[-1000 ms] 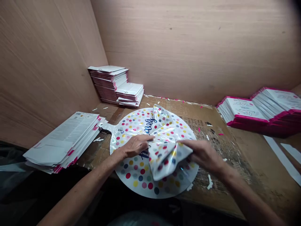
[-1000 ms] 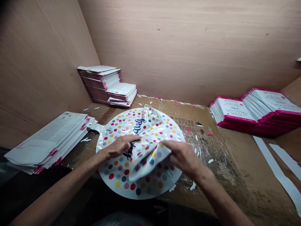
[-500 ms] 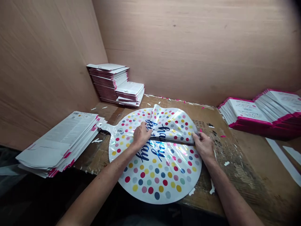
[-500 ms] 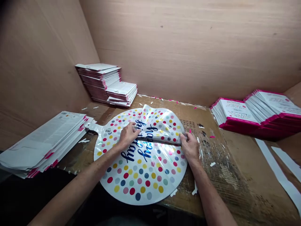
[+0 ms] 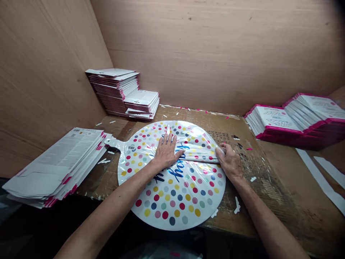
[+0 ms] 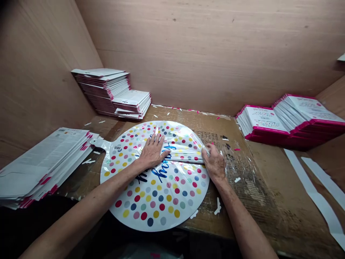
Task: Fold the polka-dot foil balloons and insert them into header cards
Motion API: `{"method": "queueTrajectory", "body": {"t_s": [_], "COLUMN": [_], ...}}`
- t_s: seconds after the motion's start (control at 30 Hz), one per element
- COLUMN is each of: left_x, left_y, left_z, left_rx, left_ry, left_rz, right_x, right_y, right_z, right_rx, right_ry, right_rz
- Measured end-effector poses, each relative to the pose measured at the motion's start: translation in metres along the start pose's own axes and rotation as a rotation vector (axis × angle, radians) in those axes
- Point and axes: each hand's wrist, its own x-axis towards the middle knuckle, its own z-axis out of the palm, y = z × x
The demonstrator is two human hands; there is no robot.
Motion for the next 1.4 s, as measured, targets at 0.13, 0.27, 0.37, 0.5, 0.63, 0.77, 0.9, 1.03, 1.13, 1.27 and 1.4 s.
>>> {"method": "queueTrajectory", "body": {"t_s": [0.13,0.27,0.37,0.5,0.63,0.77,0.9,1.03,1.13,1.27,1.4], "left_x": [0.001,0.001,0.0,0.007,0.005,-0.04,-0.096,-0.133,-0.154,-0.166,-0.147], "left_y": [0.001,0.002,0.0,-0.009,-0.008,0.019,0.032,-0.002,-0.03,-0.039,-0.034], "left_z": [0.003,0.004,0.006,0.005,-0.008,-0.026,-0.023,-0.014,-0.016,-0.026,-0.037], "left_rx": [-0.003,0.019,-0.037,-0.164,-0.247,-0.229,-0.169,-0.291,-0.348,-0.328,-0.274], "left_ry": [-0.05,0.021,0.011,-0.025,-0.05,0.169,0.273,0.337,0.392,0.339,0.215], "left_rz": [-0.022,-0.01,-0.023,-0.055,-0.073,0.183,0.414,0.25,0.169,0.041,-0.293], "right_x": [-0.011,-0.005,0.006,-0.005,-0.043,-0.082,-0.11,-0.116,-0.106,-0.085,-0.064], "right_y": [-0.015,-0.032,-0.034,-0.022,-0.012,-0.041,-0.082,-0.078,-0.064,-0.076,-0.105], "right_z": [-0.009,-0.005,0.003,-0.007,-0.035,-0.042,-0.046,-0.053,-0.035,-0.001,0.019], "right_rx": [-0.178,-0.311,-0.472,-0.521,-0.627,-0.556,-0.198,0.14,0.091,0.233,0.147], "right_ry": [0.11,-0.124,-0.236,-0.283,-0.316,-0.273,-0.364,-0.477,-0.361,-0.414,-0.376], "right_rz": [-0.377,-0.963,-0.907,-0.778,-0.519,-0.425,-0.669,-1.035,-1.033,-0.82,-0.418]}}
